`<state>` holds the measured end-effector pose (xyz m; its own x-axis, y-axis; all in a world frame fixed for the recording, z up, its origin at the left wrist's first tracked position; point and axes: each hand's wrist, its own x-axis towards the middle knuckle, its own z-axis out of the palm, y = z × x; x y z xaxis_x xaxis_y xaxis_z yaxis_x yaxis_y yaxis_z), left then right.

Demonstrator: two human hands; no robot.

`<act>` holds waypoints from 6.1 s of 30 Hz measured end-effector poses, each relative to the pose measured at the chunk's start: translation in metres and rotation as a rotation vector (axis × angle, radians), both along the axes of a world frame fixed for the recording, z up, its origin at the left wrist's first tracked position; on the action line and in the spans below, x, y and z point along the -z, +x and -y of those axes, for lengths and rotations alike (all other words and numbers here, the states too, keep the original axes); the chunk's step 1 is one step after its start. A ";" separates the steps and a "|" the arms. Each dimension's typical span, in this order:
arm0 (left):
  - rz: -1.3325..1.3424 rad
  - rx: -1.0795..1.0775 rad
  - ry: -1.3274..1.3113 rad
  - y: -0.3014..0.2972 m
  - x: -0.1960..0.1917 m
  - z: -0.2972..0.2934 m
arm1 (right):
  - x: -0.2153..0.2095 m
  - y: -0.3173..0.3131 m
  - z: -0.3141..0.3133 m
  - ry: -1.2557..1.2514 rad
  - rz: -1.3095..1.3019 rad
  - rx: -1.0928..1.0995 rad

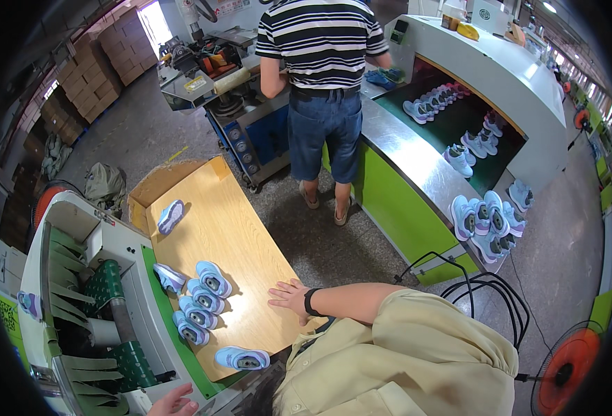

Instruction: The person picks up light blue and purple sneakers from a conveyor belt and places them onto a wooden table. They arrange the shoes in rows, occasionally adjusting their positions. The person handles the shoes one by one, ensuring they are neatly organized on the table.

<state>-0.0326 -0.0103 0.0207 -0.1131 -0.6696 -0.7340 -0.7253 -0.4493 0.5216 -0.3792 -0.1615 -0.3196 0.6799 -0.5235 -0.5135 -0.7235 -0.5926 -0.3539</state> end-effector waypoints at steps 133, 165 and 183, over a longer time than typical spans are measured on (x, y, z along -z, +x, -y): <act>0.154 0.336 -0.188 0.008 0.025 -0.018 | -0.021 0.168 -0.034 0.767 0.609 0.262; 0.112 0.181 -0.364 0.008 0.034 -0.026 | -0.019 0.329 0.062 -0.265 0.419 0.075; 0.127 0.248 -0.240 0.016 0.022 -0.021 | -0.040 0.240 0.057 -0.416 0.642 -0.088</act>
